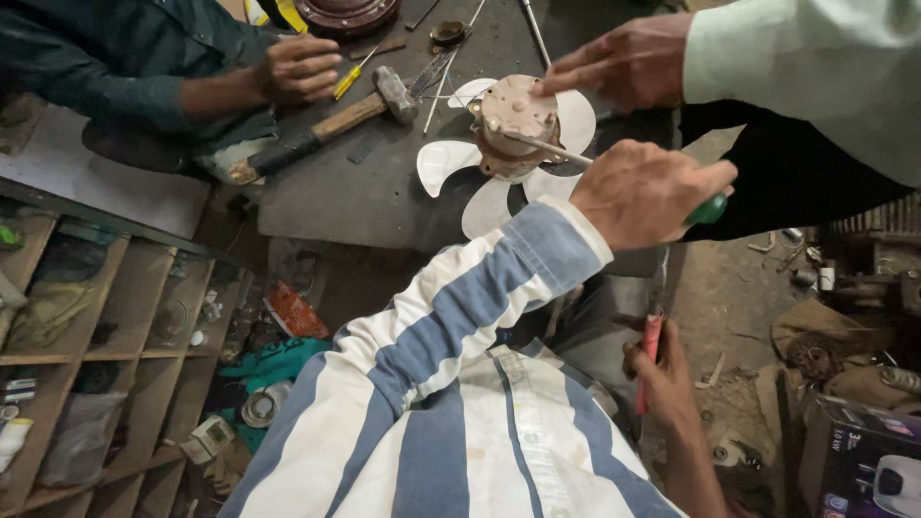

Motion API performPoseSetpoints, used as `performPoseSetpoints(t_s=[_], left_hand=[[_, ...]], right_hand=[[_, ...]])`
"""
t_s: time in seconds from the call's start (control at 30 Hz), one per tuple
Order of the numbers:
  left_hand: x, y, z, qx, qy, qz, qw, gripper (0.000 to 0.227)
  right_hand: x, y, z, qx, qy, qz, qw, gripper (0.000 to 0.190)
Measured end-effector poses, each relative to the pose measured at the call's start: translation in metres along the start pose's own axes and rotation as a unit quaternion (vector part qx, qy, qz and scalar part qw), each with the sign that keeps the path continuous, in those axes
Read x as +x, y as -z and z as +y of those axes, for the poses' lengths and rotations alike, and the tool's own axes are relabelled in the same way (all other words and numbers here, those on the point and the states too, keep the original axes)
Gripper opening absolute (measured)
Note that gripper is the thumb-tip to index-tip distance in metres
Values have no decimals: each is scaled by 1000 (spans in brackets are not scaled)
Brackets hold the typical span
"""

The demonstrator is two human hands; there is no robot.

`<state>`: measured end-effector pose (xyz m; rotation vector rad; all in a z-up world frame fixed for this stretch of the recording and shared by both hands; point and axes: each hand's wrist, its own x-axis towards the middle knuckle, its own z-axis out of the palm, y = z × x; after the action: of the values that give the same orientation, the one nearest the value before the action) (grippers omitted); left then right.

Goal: The person uses pliers and a screwdriver to remove wires and fasteners from a ceiling fan motor and blade assembly. They rotate the fan, cut wires, and loosen screws while another person works nearby on a separate motor.

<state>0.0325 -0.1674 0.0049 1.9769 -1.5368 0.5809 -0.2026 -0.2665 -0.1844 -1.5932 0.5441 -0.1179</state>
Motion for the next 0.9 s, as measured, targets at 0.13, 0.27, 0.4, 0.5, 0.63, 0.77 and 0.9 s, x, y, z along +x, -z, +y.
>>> performPoseSetpoints(t_s=[0.13, 0.27, 0.4, 0.5, 0.63, 0.77, 0.9], left_hand=[[9, -13, -6, 19, 77, 10, 997, 14], [13, -24, -9, 61, 126, 75, 987, 18], [14, -35, -13, 89, 146, 99, 980, 14], [15, -34, -17, 81, 158, 29, 984, 14], [15, -26, -17, 87, 145, 22, 985, 15], [14, -25, -14, 74, 149, 31, 986, 13], [20, -30, -16, 101, 176, -76, 976, 14]], right_hand=[[-4, -6, -33, 78, 17, 78, 994, 50], [1, -7, -72, 69, 53, 87, 992, 48], [12, -9, -99, 78, 71, 95, 990, 51], [32, -19, -112, 138, 147, 66, 977, 50], [47, -33, -116, 165, 192, 44, 967, 53], [50, -26, -108, 132, 216, 43, 966, 53], [56, 19, -88, 174, 289, 55, 940, 34]])
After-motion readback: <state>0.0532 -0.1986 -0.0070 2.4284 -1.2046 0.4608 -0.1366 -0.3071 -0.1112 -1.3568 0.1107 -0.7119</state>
